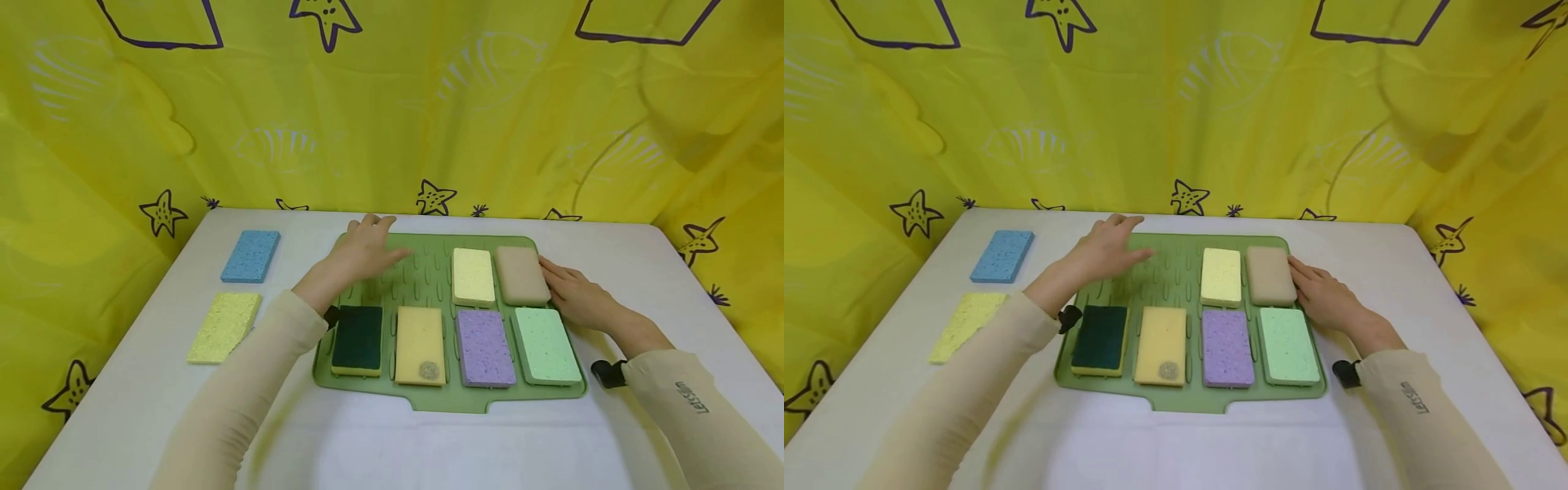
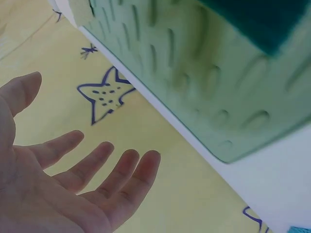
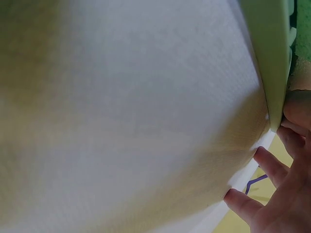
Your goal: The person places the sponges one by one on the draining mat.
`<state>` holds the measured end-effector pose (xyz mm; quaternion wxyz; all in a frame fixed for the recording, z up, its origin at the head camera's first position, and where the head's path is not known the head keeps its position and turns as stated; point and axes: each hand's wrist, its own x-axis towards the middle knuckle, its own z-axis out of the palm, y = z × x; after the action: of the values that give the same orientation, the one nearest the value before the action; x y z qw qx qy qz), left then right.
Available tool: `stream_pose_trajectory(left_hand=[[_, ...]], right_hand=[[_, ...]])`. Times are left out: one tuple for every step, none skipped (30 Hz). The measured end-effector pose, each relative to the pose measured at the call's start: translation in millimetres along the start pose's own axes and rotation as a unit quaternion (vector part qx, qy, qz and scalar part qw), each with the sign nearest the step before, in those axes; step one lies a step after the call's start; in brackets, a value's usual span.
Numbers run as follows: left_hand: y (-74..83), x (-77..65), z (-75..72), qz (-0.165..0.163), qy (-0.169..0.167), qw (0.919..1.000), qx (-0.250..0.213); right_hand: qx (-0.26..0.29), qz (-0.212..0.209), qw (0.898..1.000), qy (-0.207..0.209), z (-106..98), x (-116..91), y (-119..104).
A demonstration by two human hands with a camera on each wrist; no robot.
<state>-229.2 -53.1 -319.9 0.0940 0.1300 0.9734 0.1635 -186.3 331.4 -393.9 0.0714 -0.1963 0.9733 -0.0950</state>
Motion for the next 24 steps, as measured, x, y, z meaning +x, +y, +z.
stream_pose_trajectory(left_hand=[[-3.0,-0.5,-0.4,-0.004,0.0,1.0,-0.001],[-6.1,-1.2,-0.7,-0.008,-0.001,1.0,-0.001],[-9.4,-1.8,-1.0,-0.01,-0.001,0.9999,-0.003],[-12.4,-2.8,-1.4,-0.013,0.0,0.9999,-0.003],[-15.4,-3.7,-1.6,-0.015,0.001,0.9999,-0.002],[-18.4,-4.7,-1.9,-0.016,0.002,0.9999,-0.002],[-21.2,-5.8,-2.2,-0.016,0.004,0.9999,-0.001],[-24.0,-7.1,-2.3,-0.017,0.005,0.9998,0.0],[-26.7,-8.6,-2.5,-0.018,0.006,0.9998,0.0],[-29.3,-10.1,-2.8,-0.019,0.007,0.9998,0.0],[-31.8,-11.6,-3.2,-0.019,0.009,0.9998,0.0],[-34.4,-13.1,-3.5,-0.019,0.01,0.9998,0.0],[-37.0,-14.5,-3.7,-0.02,0.011,0.9997,0.001],[-39.6,-15.8,-4.1,-0.019,0.012,0.9997,0.001],[-42.3,-16.9,-4.5,-0.019,0.014,0.9997,0.001],[-45.2,-17.7,-4.7,-0.019,0.015,0.9997,0.003],[-47.6,-18.6,-5.0,-0.02,0.015,0.9997,0.003],[-50.3,-19.3,-5.3,-0.022,0.016,0.9996,0.004],[-53.0,-20.0,-5.5,-0.023,0.017,0.9996,0.005],[-55.9,-20.7,-5.7,-0.025,0.018,0.9995,0.006],[-59.1,-21.2,-5.7,-0.028,0.018,0.9994,0.008],[-62.1,-22.1,-5.8,-0.031,0.018,0.9993,0.011],[-65.0,-23.3,-6.2,-0.034,0.017,0.9992,0.013],[-68.4,-24.1,-6.2,-0.037,0.018,0.9991,0.014]], right_hand=[[0.0,0.0,1.0,-0.001,0.0,0.1,0.1],[-0.001,0.0,1.0,-0.001,0.0,0.1,0.4],[-0.001,0.0,1.0,-0.002,0.1,0.0,0.8],[-0.002,0.0,1.0,-0.003,0.2,0.0,1.2],[-0.003,0.0,1.0,-0.003,0.2,0.1,1.4],[-0.004,0.001,1.0,-0.004,0.3,0.2,1.5],[-0.004,0.001,1.0,-0.004,0.5,0.3,1.8],[-0.005,0.002,1.0,-0.005,0.7,0.3,1.8],[-0.004,0.002,1.0,-0.005,0.8,0.4,1.7],[-0.004,0.002,1.0,-0.005,0.9,0.5,1.7],[-0.004,0.002,1.0,-0.005,1.1,0.5,1.7],[-0.004,0.002,1.0,-0.005,1.1,0.4,1.7],[-0.003,0.002,1.0,-0.005,1.1,0.5,1.4],[-0.003,0.002,1.0,-0.005,1.0,0.4,1.3],[-0.003,0.001,1.0,-0.004,1.0,0.4,1.3],[-0.005,0.0,1.0,-0.003,1.0,0.2,1.5],[-0.004,0.001,1.0,-0.003,0.9,0.2,1.5],[-0.004,0.001,1.0,-0.002,0.8,0.3,1.4],[-0.003,0.001,1.0,-0.003,0.7,0.3,1.4],[-0.003,0.001,1.0,-0.003,0.8,0.2,1.7],[-0.003,0.001,1.0,-0.003,0.8,0.3,1.7],[-0.003,0.002,1.0,-0.004,0.8,0.4,1.6],[-0.003,0.002,1.0,-0.004,0.7,0.5,1.6],[-0.003,0.002,1.0,-0.004,0.6,0.6,1.6]])
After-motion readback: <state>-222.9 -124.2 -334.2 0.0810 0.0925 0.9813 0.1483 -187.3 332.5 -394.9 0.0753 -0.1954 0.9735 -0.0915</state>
